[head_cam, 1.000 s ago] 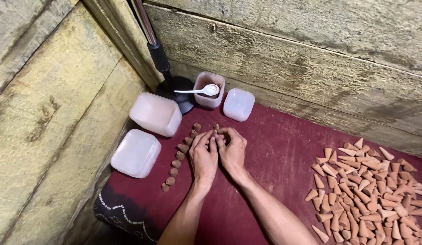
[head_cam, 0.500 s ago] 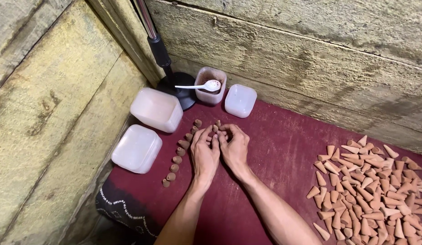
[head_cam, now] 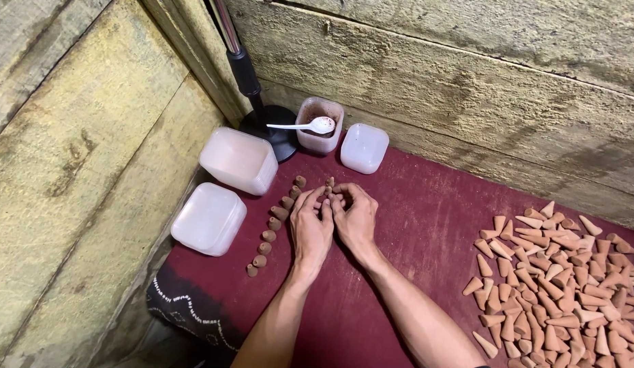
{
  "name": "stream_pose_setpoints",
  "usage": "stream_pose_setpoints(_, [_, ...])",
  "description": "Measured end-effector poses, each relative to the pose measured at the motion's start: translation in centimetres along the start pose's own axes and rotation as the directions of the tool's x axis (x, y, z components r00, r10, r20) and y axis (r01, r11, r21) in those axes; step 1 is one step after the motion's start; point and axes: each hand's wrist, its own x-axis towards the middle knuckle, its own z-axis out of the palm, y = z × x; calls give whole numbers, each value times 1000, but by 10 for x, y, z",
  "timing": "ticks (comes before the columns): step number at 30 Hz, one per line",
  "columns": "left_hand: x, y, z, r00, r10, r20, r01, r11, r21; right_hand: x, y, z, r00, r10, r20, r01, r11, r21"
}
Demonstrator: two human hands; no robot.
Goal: Sorting and lining up incense cones on a table for inspection or packaging.
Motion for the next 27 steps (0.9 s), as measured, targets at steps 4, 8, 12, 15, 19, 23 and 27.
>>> stream_pose_setpoints(4, [1, 1, 0, 1000, 0, 2, 0, 1000, 6, 1, -2, -2, 1000, -14, -5, 14, 1000, 1])
stream_pose_setpoints(8, [2, 0, -1, 1000, 12, 7, -12, 1000, 1, 1, 0, 0, 1000, -14, -3, 14, 1000, -5])
stream_pose_setpoints(12, [1, 0, -1, 1000, 8, 7, -8, 1000, 9, -1, -1, 0, 1000, -4, -9, 4, 1000, -5])
stream_pose_setpoints(15, [1, 2, -3, 1000, -7, 15, 7, 1000, 14, -1, 1, 1, 1000, 3, -10, -3, 1000, 5])
stream_pose_setpoints(19, [1, 5, -4, 1000, 2, -6, -2, 999, -33, -1, -6, -2, 1000, 9, -12, -9, 1000, 6])
stream_pose_setpoints(23, [-2, 20, -9, 991, 74, -112, -78, 997, -28, 0, -8, -5, 999, 1, -49, 0, 1000, 19])
stream_pose_setpoints(27, [-6, 38, -11, 932, 258, -253, -266, 964, 4, 0, -31, -26, 993, -54, -103, 58, 998, 31])
